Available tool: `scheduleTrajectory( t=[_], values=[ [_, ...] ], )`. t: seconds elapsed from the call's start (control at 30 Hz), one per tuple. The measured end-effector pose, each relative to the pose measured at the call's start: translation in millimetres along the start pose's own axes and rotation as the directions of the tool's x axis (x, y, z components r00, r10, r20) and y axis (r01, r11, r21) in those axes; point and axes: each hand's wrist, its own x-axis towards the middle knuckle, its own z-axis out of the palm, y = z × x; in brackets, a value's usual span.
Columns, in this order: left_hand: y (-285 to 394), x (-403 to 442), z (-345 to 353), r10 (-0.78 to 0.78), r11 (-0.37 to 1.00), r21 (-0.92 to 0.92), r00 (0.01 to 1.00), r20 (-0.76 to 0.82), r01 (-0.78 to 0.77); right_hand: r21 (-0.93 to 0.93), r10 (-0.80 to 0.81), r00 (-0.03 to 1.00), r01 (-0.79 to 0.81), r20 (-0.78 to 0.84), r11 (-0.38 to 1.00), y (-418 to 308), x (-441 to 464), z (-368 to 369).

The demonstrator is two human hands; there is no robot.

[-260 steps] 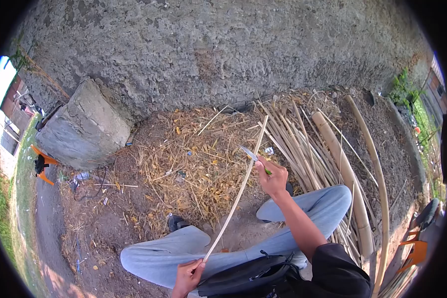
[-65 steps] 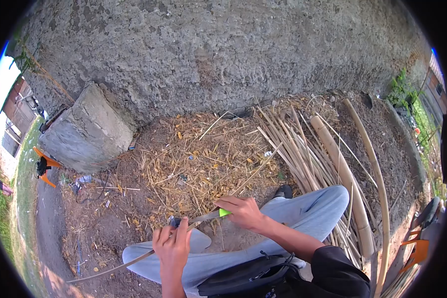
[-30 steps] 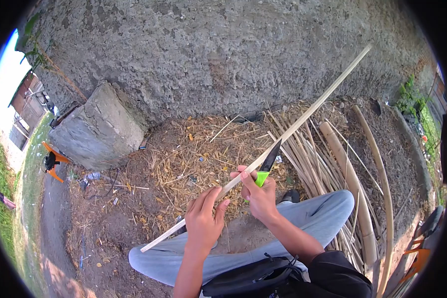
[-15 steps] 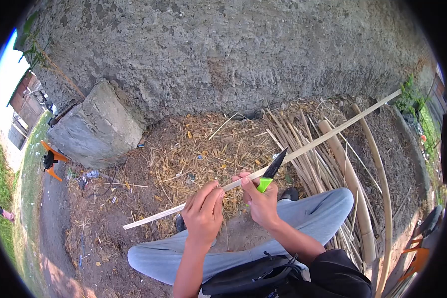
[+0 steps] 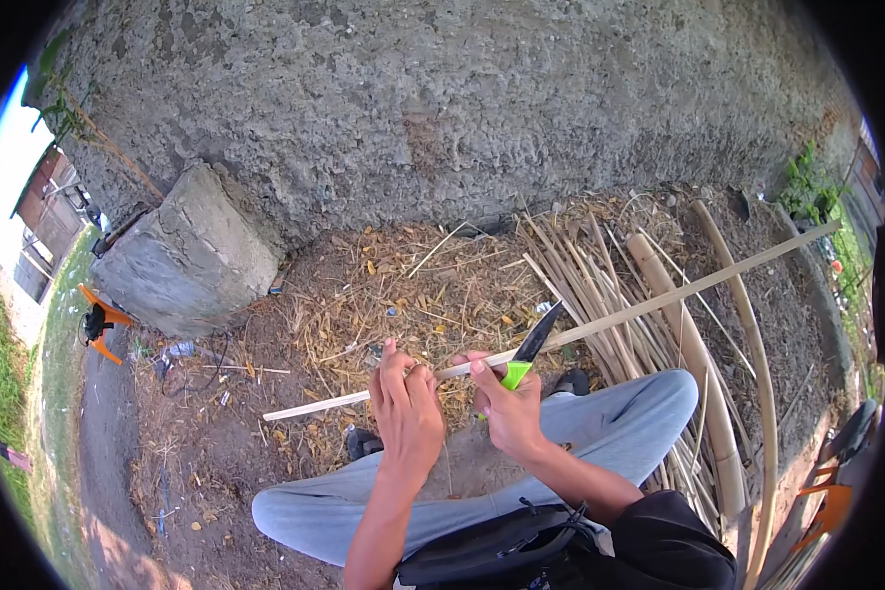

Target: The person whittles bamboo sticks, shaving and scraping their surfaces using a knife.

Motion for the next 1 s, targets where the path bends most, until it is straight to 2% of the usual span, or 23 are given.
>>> scheduleTrajectory(
  t=[0.13,0.2,0.43,0.5,0.53,0.57,0.6,0.63,0.7,0.73,0.77,0.8,0.83,0.87,0.9,0.93,0.97,1.0],
  values=[
    [-3,-3,7,-0.007,1.000,-0.012,1.000,-0.021,0.007,0.025,0.032,0.999,-0.032,-0.004,0.999,0,-1,-1],
    [-7,-7,9,-0.059,0.988,-0.146,0.998,0.006,0.059,0.025,0.025,1.000,-0.025,0.008,0.999,-1,-1,-1],
    [-6,-10,1,-0.142,0.956,-0.248,0.987,0.075,0.157,0.036,0.051,0.998,-0.052,0.024,0.998,-7,1,-1],
    [-10,-14,2,-0.231,0.819,-0.518,0.968,0.098,0.248,-0.003,0.020,1.000,-0.020,-0.011,1.000,-7,3,1],
    [-10,-16,1,-0.314,0.694,-0.652,0.943,0.109,0.307,-0.004,0.018,1.000,-0.018,-0.011,1.000,-6,6,-1],
    [-13,-17,-2,-0.313,0.693,-0.653,0.943,0.109,0.305,-0.024,-0.014,0.999,0.013,-0.036,1.000,-2,10,-6],
    [-17,-12,-13,-0.420,0.345,-0.872,0.888,0.189,0.348,-0.044,-0.049,0.997,0.046,-0.061,0.998,1,14,-10],
    [-23,-10,-23,-0.480,-0.061,-0.947,0.822,0.306,0.317,-0.045,-0.051,0.997,0.049,-0.062,0.998,0,17,-14],
    [-50,-11,-42,-0.521,0.211,-0.920,0.834,0.181,0.331,-0.105,-0.047,0.994,0.037,-0.099,0.994,-2,23,-21],
    [-68,-8,-51,-0.522,0.209,-0.920,0.834,0.182,0.331,-0.107,-0.048,0.994,0.037,-0.100,0.994,-1,26,-24],
    [-86,-5,-61,-0.572,0.525,-0.621,0.781,0.249,0.582,-0.117,-0.055,0.992,0.042,-0.116,0.992,0,28,-27],
    [-94,-3,-65,-0.641,0.703,-0.166,0.718,0.273,0.691,-0.127,-0.066,0.989,0.049,-0.130,0.991,1,29,-29],
    [-94,-3,-62,-0.638,0.704,-0.170,0.720,0.272,0.689,-0.129,-0.071,0.989,0.054,-0.130,0.990,1,29,-31],
    [-96,-3,-57,-0.602,0.790,0.216,0.793,0.092,0.574,-0.111,-0.066,0.989,0.052,-0.129,0.993,2,29,-31],
    [-95,-1,-55,-0.482,0.696,0.585,0.875,-0.048,0.416,-0.091,-0.063,0.989,0.051,-0.130,0.995,4,29,-31],
    [-92,0,-55,-0.564,0.766,0.358,0.825,-0.023,0.534,-0.089,-0.070,0.988,0.058,-0.138,0.994,5,29,-31],
    [-85,-1,-51,-0.560,0.771,0.355,0.828,-0.017,0.529,-0.063,-0.049,0.989,0.041,-0.137,0.997,7,28,-31],
    [-68,0,-47,-0.456,0.879,0.157,0.890,-0.004,0.451,-0.038,-0.027,0.991,0.023,-0.132,0.999,9,28,-30]
  ],
)
